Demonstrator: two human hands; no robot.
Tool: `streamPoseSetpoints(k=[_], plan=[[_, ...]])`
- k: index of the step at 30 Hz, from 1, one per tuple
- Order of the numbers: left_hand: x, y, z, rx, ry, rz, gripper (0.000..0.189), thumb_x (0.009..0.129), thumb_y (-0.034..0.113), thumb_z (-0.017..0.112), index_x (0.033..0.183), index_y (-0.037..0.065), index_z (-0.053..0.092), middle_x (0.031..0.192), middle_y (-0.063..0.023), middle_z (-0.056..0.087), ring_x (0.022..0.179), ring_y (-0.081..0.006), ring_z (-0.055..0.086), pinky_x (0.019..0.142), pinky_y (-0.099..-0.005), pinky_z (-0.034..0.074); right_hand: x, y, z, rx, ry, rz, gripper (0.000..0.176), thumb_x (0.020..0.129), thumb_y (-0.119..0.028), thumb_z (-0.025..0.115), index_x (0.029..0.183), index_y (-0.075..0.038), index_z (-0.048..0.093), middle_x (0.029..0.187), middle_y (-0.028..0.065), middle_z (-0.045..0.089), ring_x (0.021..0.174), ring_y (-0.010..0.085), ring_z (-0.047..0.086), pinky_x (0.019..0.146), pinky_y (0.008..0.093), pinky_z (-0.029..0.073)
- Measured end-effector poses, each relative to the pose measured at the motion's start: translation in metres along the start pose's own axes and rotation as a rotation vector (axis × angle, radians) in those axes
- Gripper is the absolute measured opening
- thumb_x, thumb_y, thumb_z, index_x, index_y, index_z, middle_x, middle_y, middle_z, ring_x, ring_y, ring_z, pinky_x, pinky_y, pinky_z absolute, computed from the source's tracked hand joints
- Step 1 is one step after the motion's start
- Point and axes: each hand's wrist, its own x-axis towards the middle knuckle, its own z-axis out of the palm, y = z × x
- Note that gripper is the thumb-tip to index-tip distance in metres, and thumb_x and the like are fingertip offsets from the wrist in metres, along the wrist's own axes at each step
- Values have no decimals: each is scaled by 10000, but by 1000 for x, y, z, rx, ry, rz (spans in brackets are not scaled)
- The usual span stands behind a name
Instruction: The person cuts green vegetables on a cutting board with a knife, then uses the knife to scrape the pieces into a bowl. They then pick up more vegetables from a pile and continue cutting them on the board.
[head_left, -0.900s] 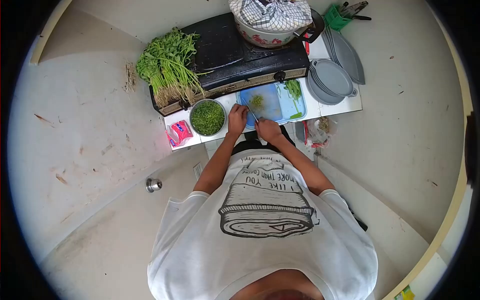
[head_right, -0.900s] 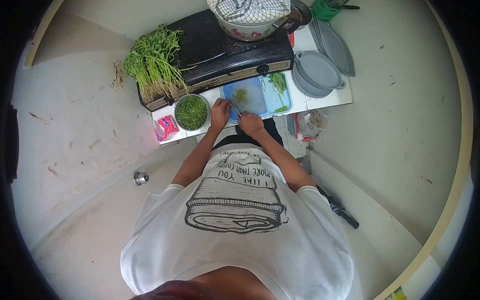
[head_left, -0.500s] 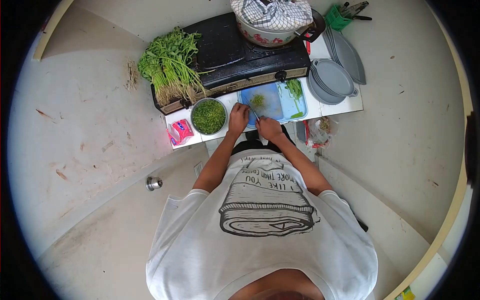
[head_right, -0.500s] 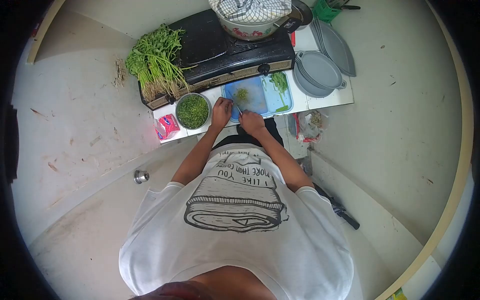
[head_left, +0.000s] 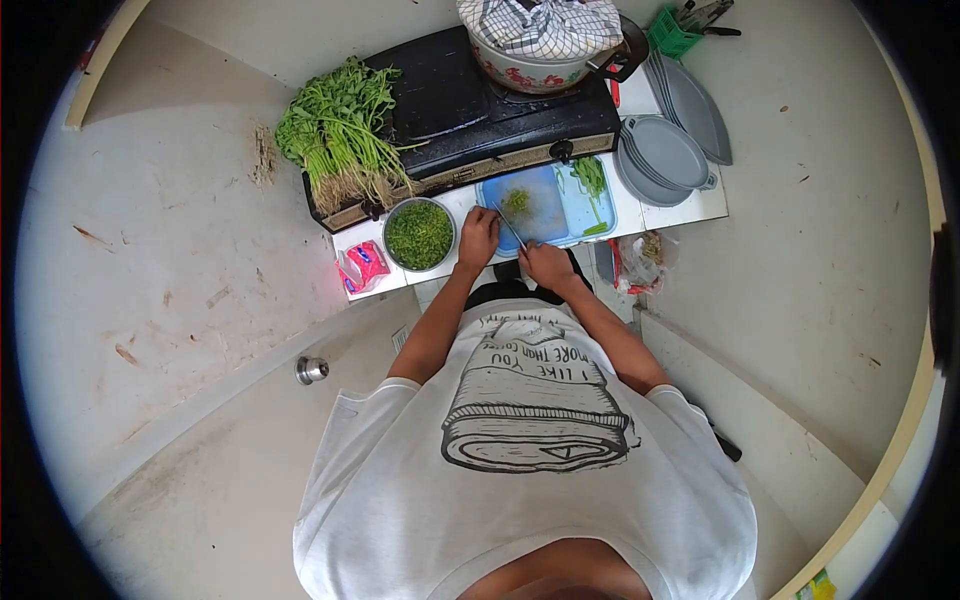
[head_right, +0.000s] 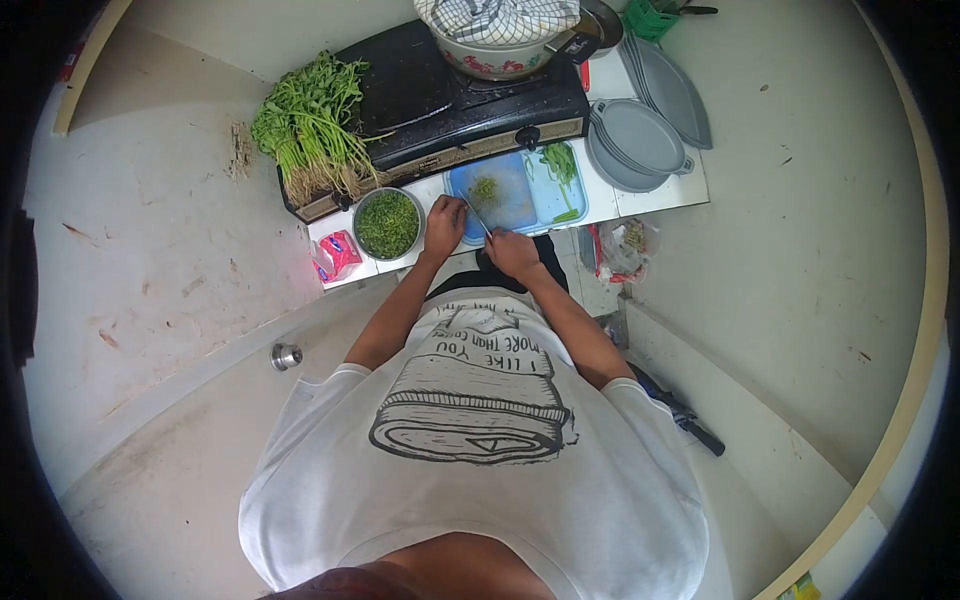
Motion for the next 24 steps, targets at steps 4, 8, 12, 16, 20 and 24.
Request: streamPoseSetpoints(k=[4, 8, 12, 16, 20, 24], plan=[[0, -2, 1, 13, -18, -2, 76, 862, -13, 656, 931, -8, 687, 902, -187, 607, 871, -384, 624, 787, -467, 520, 15, -2, 5, 0, -25, -17, 421, 1033, -356, 477, 915, 9, 651, 785, 221, 712, 739, 395, 720, 680, 505, 584], [0, -5, 2, 32, -18, 14, 78, 866, -6, 653, 935, 1, 689, 906, -189, 608, 875, -383, 627, 781, -474, 518, 34, -7, 5, 9, 4, -66, 411, 1029, -335, 485, 909, 7, 677, 848, 220, 727, 790, 371, 736, 716, 470, 593], [1, -2, 1, 24, -39, -47, 80, 874, -4, 649, 942, 6, 691, 911, -191, 609, 882, -386, 628, 783, -473, 519, 26, -13, -4, -19, -20, 17, 398, 1025, -323, 494, 914, 10, 681, 852, 222, 727, 804, 368, 737, 733, 467, 592], [0, -1, -1, 9, -44, -72, 87, 884, -1, 647, 959, 8, 690, 926, -194, 613, 892, -391, 630, 790, -473, 522, 7, -13, -8, -25, -68, 41, 403, 1027, -326, 493, 899, 5, 685, 847, 221, 726, 789, 370, 736, 734, 475, 591], [-1, -1, -1, 69, -35, -6, 88, 888, 14, 656, 966, 7, 697, 955, -180, 643, 902, -392, 655, 780, -477, 531, 17, -4, 0, 15, -56, 13, 399, 1023, -333, 503, 906, 19, 650, 788, 234, 714, 770, 409, 721, 716, 503, 580], [-1, -4, 0, 81, -44, -10, 103, 888, 12, 651, 980, 7, 695, 962, -182, 645, 908, -396, 652, 780, -480, 529, 34, -6, 3, 24, 15, -56, 401, 1024, -338, 501, 911, 17, 651, 792, 239, 712, 785, 410, 720, 722, 507, 576]])
